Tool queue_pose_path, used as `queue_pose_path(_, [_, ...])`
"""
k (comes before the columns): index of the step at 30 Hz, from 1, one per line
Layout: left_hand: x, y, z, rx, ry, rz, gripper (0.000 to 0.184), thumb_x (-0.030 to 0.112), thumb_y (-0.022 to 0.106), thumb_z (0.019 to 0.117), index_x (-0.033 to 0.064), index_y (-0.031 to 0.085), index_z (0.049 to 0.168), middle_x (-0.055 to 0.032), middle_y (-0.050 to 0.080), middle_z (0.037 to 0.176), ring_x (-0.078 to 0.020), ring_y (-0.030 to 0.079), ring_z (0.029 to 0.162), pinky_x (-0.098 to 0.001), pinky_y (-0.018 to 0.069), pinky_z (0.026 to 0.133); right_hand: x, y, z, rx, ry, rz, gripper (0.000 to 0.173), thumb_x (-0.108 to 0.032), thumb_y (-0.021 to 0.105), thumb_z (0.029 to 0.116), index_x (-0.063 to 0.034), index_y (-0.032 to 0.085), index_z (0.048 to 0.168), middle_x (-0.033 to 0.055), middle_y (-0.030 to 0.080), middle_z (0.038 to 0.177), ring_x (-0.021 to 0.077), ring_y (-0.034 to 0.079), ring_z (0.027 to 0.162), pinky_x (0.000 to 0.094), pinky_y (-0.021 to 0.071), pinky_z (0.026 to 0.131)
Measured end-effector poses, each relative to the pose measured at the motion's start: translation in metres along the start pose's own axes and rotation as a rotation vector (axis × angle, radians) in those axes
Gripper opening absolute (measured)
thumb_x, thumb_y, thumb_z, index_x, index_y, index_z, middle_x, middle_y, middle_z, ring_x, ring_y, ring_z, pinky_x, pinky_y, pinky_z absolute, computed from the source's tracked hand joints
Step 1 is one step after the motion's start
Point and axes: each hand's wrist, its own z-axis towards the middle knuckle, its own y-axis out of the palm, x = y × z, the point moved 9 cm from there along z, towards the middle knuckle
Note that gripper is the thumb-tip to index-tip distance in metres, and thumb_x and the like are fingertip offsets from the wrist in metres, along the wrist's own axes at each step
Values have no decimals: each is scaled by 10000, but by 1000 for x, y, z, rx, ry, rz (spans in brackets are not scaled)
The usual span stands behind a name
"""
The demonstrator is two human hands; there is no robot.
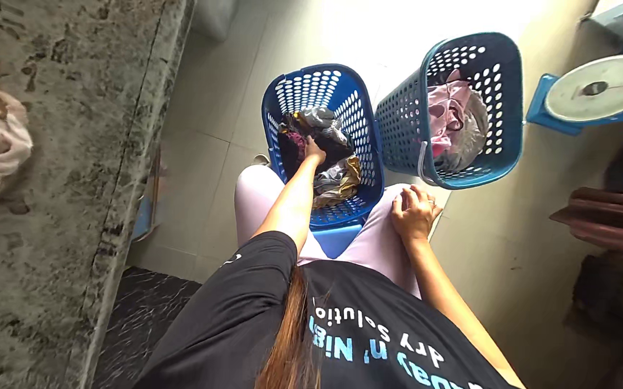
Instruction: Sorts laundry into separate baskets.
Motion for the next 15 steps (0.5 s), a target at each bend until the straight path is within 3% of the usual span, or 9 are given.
queue_pose_path(2, [-15, 4, 17, 75, -1, -86, 906, 75, 677, 884, -9, 153, 1619, -298, 453, 1517, -413, 494, 1389, -543, 432, 1135, 3, -3, -1, 43, -5, 7, 396, -332, 503, 990, -91, 750, 1184, 147, 652, 1358, 396, 546, 1321, 666, 354, 1047])
queue_pose_path(4, [-20, 12, 32, 20, 53, -80, 884, 102, 678, 902, -5, 171, 1618, -302, 493, 1482, -429, 508, 1372, -569, 423, 1133, 6, -3, -2, 57, -1, 22, 406, -327, 491, 994, -74, 751, 1175, 155, 660, 1348, 401, 562, 1308, 669, 364, 1045])
queue_pose_path(5, [-20, 18, 39, -55, 71, -39, 854, 127, 678, 902, 4, 218, 1611, -294, 522, 1458, -431, 532, 1346, -587, 435, 1115, 7, -3, -3, 60, -1, 26, 405, -324, 491, 992, -70, 753, 1169, 159, 663, 1343, 402, 567, 1302, 666, 366, 1044])
queue_pose_path(6, [-19, 21, 44, -123, 78, -7, 736, 140, 666, 902, 19, 366, 1563, -274, 574, 1406, -420, 579, 1290, -602, 467, 1073, 7, -2, -4, 63, -3, 24, 404, -326, 490, 992, -75, 755, 1164, 159, 666, 1338, 398, 571, 1296, 657, 370, 1041])
queue_pose_path(8, [-11, 11, 57, -141, 65, 12, 403, 183, 639, 935, 16, 643, 1301, -257, 663, 1244, -403, 648, 1157, -615, 510, 979, 5, -2, -4, 70, -10, 13, 401, -328, 488, 993, -85, 759, 1161, 153, 670, 1331, 390, 576, 1289, 641, 376, 1033])
queue_pose_path(10, [-2, -21, 67, 7, 27, 3, 286, 189, 647, 937, -9, 711, 1133, -269, 652, 1247, -406, 630, 1181, -610, 493, 991, 2, -3, -4, 72, -18, -2, 399, -319, 485, 994, -89, 760, 1168, 152, 672, 1329, 391, 575, 1290, 638, 381, 1022])
queue_pose_path(11, [-2, -35, 74, 83, 19, -6, 302, 154, 653, 921, -11, 702, 1170, -263, 591, 1354, -395, 585, 1258, -589, 479, 1039, 1, -3, -4, 76, -20, -16, 398, -316, 483, 993, -91, 761, 1168, 152, 674, 1327, 394, 578, 1285, 636, 386, 1015])
queue_pose_path(13, [-11, -48, 94, 151, -24, -9, 523, 140, 662, 905, 0, 566, 1400, -241, 370, 1592, -385, 450, 1420, -556, 428, 1122, 1, -8, -4, 91, -22, -41, 398, -315, 483, 996, -89, 766, 1160, 154, 679, 1321, 395, 589, 1269, 628, 392, 1005])
queue_pose_path(15, [-30, -46, 104, 141, -146, -48, 916, 192, 744, 853, -47, 236, 1577, -281, 333, 1597, -397, 427, 1438, -533, 425, 1138, 3, -14, -6, 113, -23, -56, 395, -314, 483, 995, -90, 771, 1148, 155, 687, 1307, 391, 595, 1263, 622, 393, 1003])
